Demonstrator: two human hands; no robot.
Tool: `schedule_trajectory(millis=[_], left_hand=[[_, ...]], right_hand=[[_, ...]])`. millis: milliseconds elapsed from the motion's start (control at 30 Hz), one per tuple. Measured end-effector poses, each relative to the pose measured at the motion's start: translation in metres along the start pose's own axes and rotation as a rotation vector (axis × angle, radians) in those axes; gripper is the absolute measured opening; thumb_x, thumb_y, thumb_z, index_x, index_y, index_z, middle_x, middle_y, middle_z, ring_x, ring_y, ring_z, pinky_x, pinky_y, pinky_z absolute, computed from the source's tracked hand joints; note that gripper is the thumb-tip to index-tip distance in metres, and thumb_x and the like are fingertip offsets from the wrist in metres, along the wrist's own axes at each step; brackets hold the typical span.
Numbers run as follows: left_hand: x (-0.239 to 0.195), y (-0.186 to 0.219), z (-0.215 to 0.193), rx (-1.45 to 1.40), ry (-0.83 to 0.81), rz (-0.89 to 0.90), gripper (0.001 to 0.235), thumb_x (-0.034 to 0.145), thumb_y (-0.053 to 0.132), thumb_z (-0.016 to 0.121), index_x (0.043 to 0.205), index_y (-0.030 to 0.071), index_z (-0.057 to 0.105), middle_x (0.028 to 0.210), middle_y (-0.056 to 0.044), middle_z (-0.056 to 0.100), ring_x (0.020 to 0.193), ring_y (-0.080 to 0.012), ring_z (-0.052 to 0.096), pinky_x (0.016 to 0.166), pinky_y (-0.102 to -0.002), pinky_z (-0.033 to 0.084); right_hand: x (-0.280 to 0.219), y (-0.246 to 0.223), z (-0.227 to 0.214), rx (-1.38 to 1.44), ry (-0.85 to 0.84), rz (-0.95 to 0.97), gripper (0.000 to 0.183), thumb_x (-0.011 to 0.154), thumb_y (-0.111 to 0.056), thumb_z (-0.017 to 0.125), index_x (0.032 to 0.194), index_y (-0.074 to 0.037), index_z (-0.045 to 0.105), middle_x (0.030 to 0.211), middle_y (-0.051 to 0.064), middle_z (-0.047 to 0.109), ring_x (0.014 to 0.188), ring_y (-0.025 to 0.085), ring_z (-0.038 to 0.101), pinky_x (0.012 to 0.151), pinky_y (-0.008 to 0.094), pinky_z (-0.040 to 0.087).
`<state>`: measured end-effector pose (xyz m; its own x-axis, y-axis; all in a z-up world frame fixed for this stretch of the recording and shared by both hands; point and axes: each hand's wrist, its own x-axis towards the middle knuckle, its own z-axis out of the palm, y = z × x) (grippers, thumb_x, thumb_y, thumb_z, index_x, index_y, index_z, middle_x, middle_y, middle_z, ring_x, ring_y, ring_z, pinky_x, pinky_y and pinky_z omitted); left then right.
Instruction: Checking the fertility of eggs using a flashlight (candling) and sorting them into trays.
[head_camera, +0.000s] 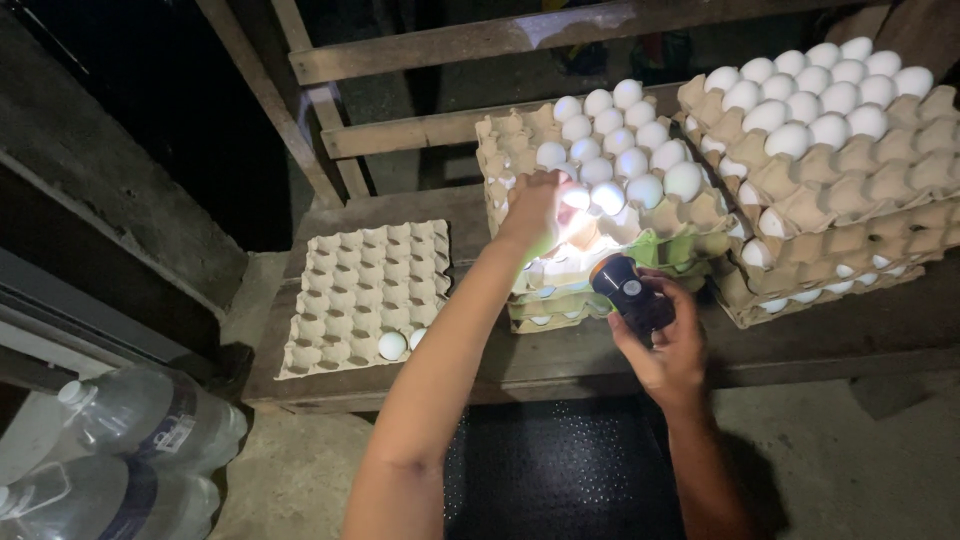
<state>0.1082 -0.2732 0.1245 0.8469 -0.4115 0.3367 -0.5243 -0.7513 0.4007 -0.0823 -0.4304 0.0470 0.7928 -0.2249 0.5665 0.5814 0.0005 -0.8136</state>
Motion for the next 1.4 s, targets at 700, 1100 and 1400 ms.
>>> schedule_trajectory(millis=[700,1100,1400], left_hand=[[-0.104,0.09,-0.164,-1.206,-0.044,0.207,0.051,0.099,0.018,0.075,0.144,0.0,0.059,0.135,-0.011,0.067,0.128,-0.02,0.062,0.114,-0.034,0.049],[-0.153,0.13,-0.222,-0.98,-0.041,0.351,0.047,0.106,0.02,0.073,0.146,0.002,0.059,0.133,-0.008,0.067,0.126,-0.0156,0.064,0.113,-0.029,0.052],[-0.155,0.126,-0.232,-0.839,0.004,0.381,0.05,0.103,0.021,0.073,0.148,0.004,0.059,0.141,-0.008,0.067,0.131,-0.0175,0.065,0.116,-0.032,0.054]], right_hand=[[0.035,-0.093,0.031,-0.032,0.061,-0.516,0.056,0.095,-0.021,0.077,0.138,-0.009,0.043,0.14,0.022,0.054,0.124,0.023,0.054,0.111,0.033,0.05],[0.029,-0.108,0.046,-0.136,0.185,-0.67,0.061,0.091,-0.038,0.079,0.134,-0.018,0.04,0.132,0.012,0.051,0.112,0.019,0.056,0.091,0.03,0.056],[0.03,-0.106,0.052,-0.2,0.119,-0.68,0.065,0.093,-0.037,0.08,0.139,-0.018,0.038,0.136,0.01,0.043,0.123,0.022,0.051,0.096,0.035,0.053]])
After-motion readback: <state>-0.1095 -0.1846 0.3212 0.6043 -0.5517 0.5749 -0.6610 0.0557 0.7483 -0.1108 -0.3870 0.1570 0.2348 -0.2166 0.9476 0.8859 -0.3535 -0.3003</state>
